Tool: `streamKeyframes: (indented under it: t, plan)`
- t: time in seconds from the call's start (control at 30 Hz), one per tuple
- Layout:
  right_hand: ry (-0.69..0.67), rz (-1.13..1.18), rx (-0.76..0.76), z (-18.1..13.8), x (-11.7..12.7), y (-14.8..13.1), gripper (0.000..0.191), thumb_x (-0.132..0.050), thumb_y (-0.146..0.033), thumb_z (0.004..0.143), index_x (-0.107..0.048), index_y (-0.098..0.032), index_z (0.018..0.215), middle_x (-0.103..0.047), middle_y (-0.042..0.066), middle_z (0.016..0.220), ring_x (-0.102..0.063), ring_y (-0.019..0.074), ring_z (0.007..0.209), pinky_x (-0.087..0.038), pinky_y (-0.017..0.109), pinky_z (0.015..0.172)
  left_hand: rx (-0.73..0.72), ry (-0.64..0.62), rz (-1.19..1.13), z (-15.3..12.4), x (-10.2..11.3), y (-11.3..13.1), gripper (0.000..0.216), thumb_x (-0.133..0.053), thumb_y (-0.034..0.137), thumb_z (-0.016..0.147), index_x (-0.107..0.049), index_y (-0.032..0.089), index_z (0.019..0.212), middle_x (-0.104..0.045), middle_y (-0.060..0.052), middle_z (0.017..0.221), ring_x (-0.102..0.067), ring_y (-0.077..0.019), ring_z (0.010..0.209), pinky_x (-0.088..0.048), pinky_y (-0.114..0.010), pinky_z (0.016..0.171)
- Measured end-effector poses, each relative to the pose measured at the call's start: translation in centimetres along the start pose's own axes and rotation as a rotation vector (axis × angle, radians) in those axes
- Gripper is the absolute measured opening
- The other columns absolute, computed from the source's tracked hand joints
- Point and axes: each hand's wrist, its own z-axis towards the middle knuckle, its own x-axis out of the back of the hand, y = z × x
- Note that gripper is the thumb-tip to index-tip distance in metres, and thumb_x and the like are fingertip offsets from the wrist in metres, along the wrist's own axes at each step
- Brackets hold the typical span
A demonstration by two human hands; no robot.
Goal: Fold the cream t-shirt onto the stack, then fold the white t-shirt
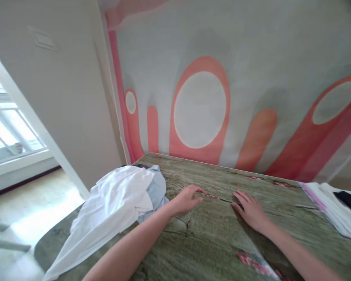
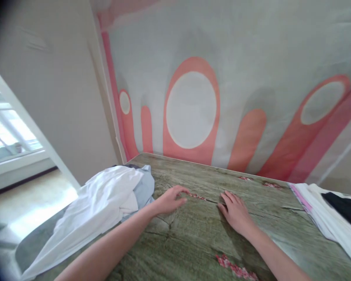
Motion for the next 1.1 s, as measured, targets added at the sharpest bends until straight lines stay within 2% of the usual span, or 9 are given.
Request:
streamKeyframes:
  t: [0.1, 0.27, 0.33, 0.43, 0.57, 0.7, 0.9, 1.03, 1.1]
  plan:
    - [0.015, -0.010, -0.005, 1.0, -0.6, -1.6, 0.050, -0.036, -0.046, 0.087, -0.050, -0.018, 0.126, -0.043, 0.009, 0.137, -0.035, 0.0270, 0.127, -0.026, 0.047, 0.104, 0.072, 0.100, 0.220, -0.1, 2.7, -1.5, 0.036, -0.057, 0.020, 0.077, -0.056, 0.019, 0.113, -0.056, -0.009, 0.116, -0.048, -0.0221, 0.112, -0.032, -0.033, 0.100]
    - [0.022, 0.025, 0.091, 0.6, -0.4, -0.9, 0.049, -0.034, -0.044, 0.088, -0.051, -0.015, 0.124, -0.045, 0.011, 0.136, -0.037, 0.0249, 0.126, -0.029, 0.045, 0.103, 0.468, 0.197, 0.687, -0.9, 7.0, -3.9, 0.055, -0.067, 0.028, 0.069, -0.049, 0.018, 0.121, -0.044, -0.015, 0.130, -0.025, -0.0364, 0.129, -0.014, -0.050, 0.104]
    - [0.040, 0.037, 0.126, 0.4, -0.4, -0.5, 0.049, -0.035, -0.043, 0.088, -0.052, -0.015, 0.123, -0.046, 0.011, 0.134, -0.039, 0.0246, 0.125, -0.030, 0.044, 0.103, 0.617, 0.200, 0.808, -1.6, 8.6, -5.1, 0.059, -0.068, 0.033, 0.069, -0.047, 0.016, 0.122, -0.041, -0.016, 0.133, -0.021, -0.0401, 0.129, -0.011, -0.055, 0.102]
    - [0.070, 0.037, 0.146, 0.3, -0.5, -0.3, 0.048, -0.036, -0.042, 0.088, -0.054, -0.013, 0.121, -0.048, 0.013, 0.132, -0.041, 0.0253, 0.122, -0.032, 0.044, 0.102, 0.769, 0.171, 0.896, -2.9, 10.5, -6.8, 0.056, -0.066, 0.036, 0.070, -0.049, 0.015, 0.119, -0.044, -0.018, 0.129, -0.027, -0.0408, 0.126, -0.014, -0.056, 0.100]
    - [0.088, 0.042, 0.152, 0.4, -0.5, -0.5, 0.047, -0.036, -0.041, 0.088, -0.055, -0.014, 0.120, -0.049, 0.013, 0.131, -0.042, 0.0256, 0.122, -0.033, 0.044, 0.101, 0.739, 0.162, 0.911, -3.9, 11.7, -8.4, 0.044, -0.060, 0.036, 0.074, -0.053, 0.017, 0.113, -0.054, -0.016, 0.117, -0.041, -0.0345, 0.117, -0.020, -0.052, 0.097]
    - [0.095, 0.056, 0.140, 0.4, -0.2, -0.9, 0.046, -0.038, -0.040, 0.087, -0.056, -0.014, 0.120, -0.050, 0.013, 0.130, -0.043, 0.0254, 0.122, -0.033, 0.044, 0.101, 0.671, 0.175, 0.913, -3.8, 11.7, -8.9, 0.024, -0.050, 0.025, 0.078, -0.058, 0.020, 0.100, -0.059, -0.011, 0.110, -0.050, -0.0271, 0.108, -0.021, -0.047, 0.098]
    - [0.073, 0.079, 0.101, 0.2, 1.0, -1.9, 0.044, -0.039, -0.038, 0.087, -0.055, -0.014, 0.120, -0.048, 0.013, 0.132, -0.040, 0.0239, 0.123, -0.029, 0.042, 0.103, 0.563, 0.164, 0.863, -3.4, 12.1, -9.3, 0.017, -0.044, 0.026, 0.082, -0.054, 0.021, 0.095, -0.065, -0.007, 0.099, -0.056, -0.0234, 0.100, -0.022, -0.044, 0.099]
    - [0.074, 0.093, 0.080, 0.3, 1.4, -2.1, 0.043, -0.041, -0.037, 0.087, -0.054, -0.014, 0.122, -0.047, 0.013, 0.133, -0.038, 0.0226, 0.125, -0.027, 0.041, 0.104, 0.548, 0.225, 0.813, -3.2, 13.1, -9.7, 0.023, -0.039, 0.035, 0.085, -0.051, 0.022, 0.098, -0.067, -0.006, 0.087, -0.061, -0.0244, 0.089, -0.037, -0.035, 0.084]
    - [0.081, 0.096, 0.080, 0.3, 1.4, -2.1, 0.043, -0.041, -0.036, 0.087, -0.054, -0.014, 0.122, -0.047, 0.013, 0.133, -0.038, 0.0224, 0.125, -0.026, 0.041, 0.104, 0.537, 0.277, 0.789, -3.0, 13.7, -9.5, 0.026, -0.037, 0.039, 0.085, -0.050, 0.021, 0.098, -0.066, -0.006, 0.084, -0.062, -0.0251, 0.085, -0.040, -0.032, 0.076]
